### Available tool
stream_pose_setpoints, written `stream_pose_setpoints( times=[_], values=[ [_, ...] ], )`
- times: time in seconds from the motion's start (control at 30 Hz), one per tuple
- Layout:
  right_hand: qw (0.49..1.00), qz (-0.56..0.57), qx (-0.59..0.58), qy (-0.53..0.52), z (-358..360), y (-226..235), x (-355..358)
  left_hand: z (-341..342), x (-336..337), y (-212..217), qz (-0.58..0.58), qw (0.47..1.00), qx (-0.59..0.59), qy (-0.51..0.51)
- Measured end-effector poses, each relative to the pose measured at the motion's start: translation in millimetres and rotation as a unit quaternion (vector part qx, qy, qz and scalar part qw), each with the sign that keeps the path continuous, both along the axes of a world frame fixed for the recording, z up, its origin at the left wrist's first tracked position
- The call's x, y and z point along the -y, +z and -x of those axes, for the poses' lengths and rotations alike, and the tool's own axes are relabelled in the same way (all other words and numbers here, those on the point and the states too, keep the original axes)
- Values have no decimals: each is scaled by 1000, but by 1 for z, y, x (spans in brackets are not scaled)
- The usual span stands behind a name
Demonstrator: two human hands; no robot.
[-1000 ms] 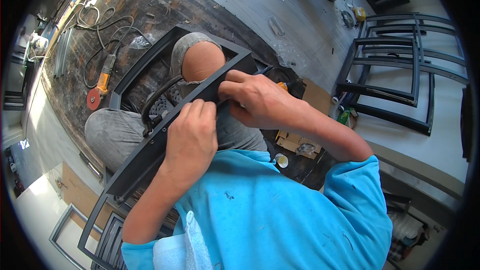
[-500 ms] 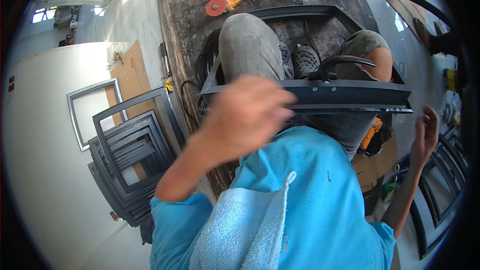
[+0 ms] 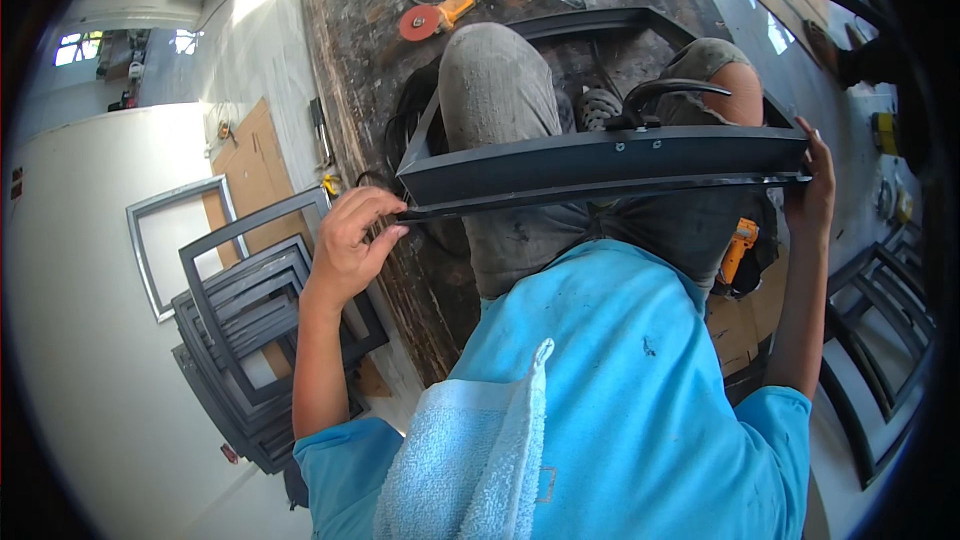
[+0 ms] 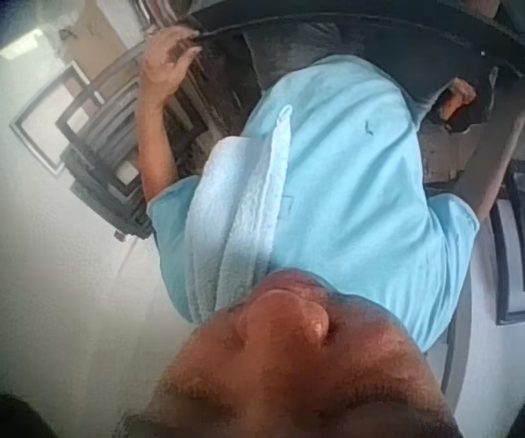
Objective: Installing a rubber gasket into a metal window frame using a screwdriver and cutters.
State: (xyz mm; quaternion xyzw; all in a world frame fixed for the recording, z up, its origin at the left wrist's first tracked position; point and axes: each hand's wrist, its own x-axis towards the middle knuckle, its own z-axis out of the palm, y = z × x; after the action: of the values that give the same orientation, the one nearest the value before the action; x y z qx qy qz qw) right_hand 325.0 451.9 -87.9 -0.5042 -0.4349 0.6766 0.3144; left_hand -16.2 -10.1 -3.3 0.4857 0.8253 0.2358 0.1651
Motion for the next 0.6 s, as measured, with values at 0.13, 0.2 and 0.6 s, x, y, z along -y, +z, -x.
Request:
stream_pose_setpoints(
  times=[0.13,0.2,0.6],
  values=[
    [982,36,-186,3,-13,6,19,2,13,-10,5,998,56,-2],
    [984,5,-179,-11,-15,3,19,3,19,-18,-27,999,16,33],
    [922,4,-388,-14,114,-11,-104,25,-35,-44,-105,994,-3,-15]
  ],
)
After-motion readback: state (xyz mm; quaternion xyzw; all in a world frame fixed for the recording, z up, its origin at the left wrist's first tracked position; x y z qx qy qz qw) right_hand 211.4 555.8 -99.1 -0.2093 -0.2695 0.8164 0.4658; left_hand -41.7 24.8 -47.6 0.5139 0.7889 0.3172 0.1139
